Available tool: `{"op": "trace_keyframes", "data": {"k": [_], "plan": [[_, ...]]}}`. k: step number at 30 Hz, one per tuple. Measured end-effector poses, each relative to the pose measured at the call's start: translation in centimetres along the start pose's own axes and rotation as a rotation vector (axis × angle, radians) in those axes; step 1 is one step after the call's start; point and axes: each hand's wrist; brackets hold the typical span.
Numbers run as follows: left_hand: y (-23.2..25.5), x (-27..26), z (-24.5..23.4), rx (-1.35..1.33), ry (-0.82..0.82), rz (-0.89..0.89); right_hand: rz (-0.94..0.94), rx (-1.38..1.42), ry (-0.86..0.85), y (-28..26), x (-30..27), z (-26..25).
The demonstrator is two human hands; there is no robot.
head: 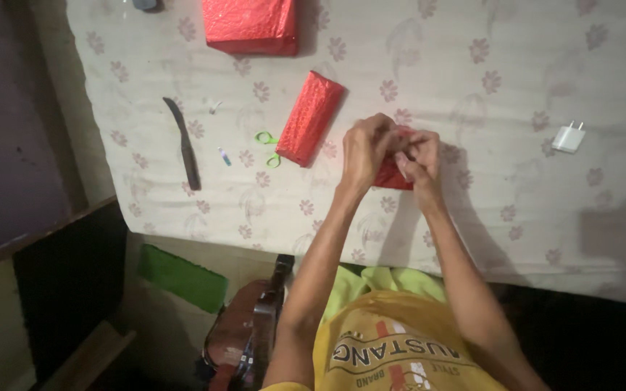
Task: The person wraps a small box in red foil paper on a table. They fold the paper around the box, secure it with tape, and use scissors to cut the tape. The wrapped gift is placed with other wrapped items on the table.
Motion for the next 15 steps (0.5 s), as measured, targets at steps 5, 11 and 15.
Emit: {"op": "trace_keyframes", "data": {"k": [5,11,15], "plan": [[-0.6,0.9,0.4,-0.142,-0.042,-0.091,0.024,0.023,-0.068,-0.3,-0.3,-0.9],[-0.9,1.8,0.9,-0.094,-0.098,-0.016,0.097,-0.063,-0.067,-0.4,0.7,-2.3],[-2.7,1.0,0.5,0.174,0.105,0.314,0.157,-0.071,-0.066,-1.3,0.8,-1.9]]}}
Point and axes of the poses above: each hand's wrist, its own x-axis towards the middle knuckle, its own z-axis out of the palm, y = z × x, and after that the axes turned 10 degrees about -x, right-handed
